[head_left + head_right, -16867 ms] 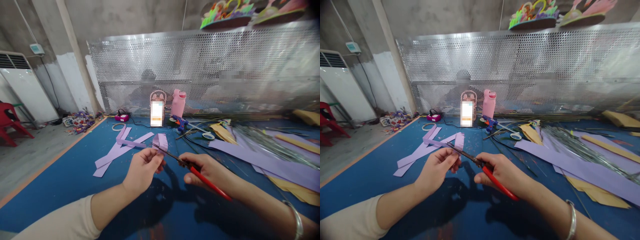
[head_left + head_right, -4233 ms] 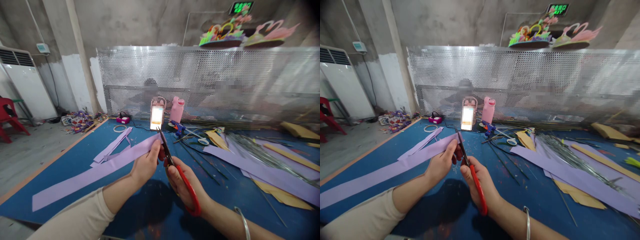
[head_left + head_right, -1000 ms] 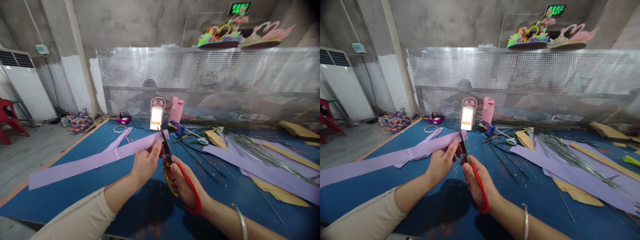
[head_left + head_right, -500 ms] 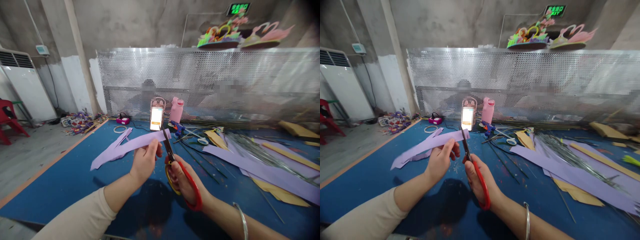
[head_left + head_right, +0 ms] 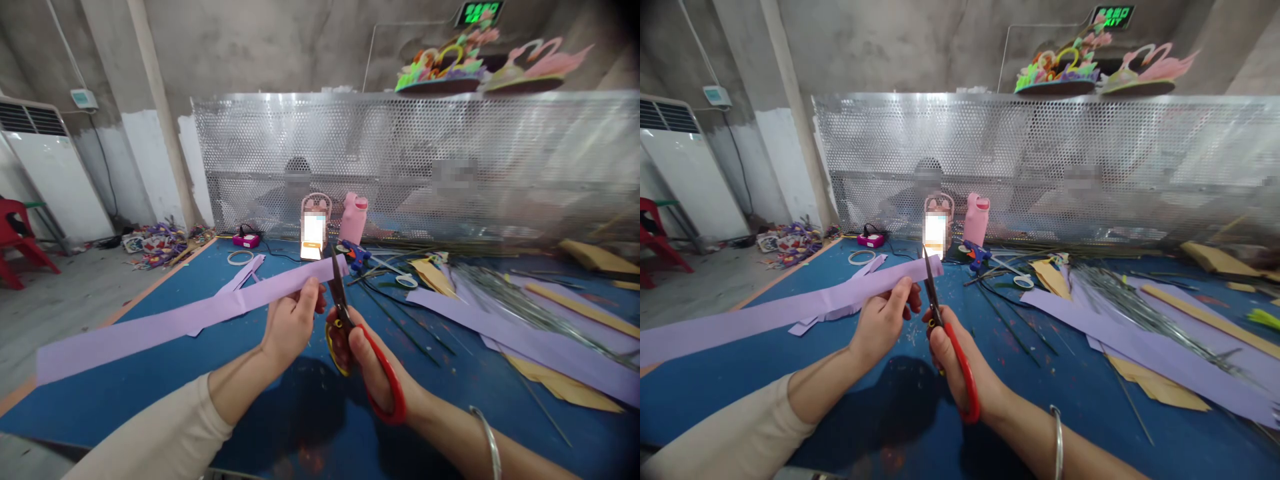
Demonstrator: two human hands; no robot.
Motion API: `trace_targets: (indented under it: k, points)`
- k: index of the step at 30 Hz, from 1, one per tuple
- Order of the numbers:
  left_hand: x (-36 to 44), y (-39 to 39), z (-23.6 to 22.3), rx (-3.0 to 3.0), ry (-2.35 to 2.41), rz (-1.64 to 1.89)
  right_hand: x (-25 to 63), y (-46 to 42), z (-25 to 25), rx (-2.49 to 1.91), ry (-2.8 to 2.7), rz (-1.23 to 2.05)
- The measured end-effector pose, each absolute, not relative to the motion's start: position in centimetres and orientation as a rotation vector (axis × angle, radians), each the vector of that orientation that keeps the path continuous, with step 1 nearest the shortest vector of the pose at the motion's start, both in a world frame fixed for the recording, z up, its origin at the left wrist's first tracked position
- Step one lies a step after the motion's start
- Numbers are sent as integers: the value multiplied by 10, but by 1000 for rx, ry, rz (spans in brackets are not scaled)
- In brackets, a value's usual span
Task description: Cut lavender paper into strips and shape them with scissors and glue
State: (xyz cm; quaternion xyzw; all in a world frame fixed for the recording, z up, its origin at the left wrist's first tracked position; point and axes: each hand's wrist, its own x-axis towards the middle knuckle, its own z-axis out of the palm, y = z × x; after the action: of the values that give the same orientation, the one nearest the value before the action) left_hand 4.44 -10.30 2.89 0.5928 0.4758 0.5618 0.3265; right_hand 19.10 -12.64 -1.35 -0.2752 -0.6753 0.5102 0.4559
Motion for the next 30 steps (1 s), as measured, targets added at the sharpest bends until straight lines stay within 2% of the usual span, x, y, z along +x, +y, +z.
trace_targets:
  k: [30]
  points:
    - [45, -108, 33, 1572, 1265, 1395, 185, -131, -3, -827, -1405, 1412]
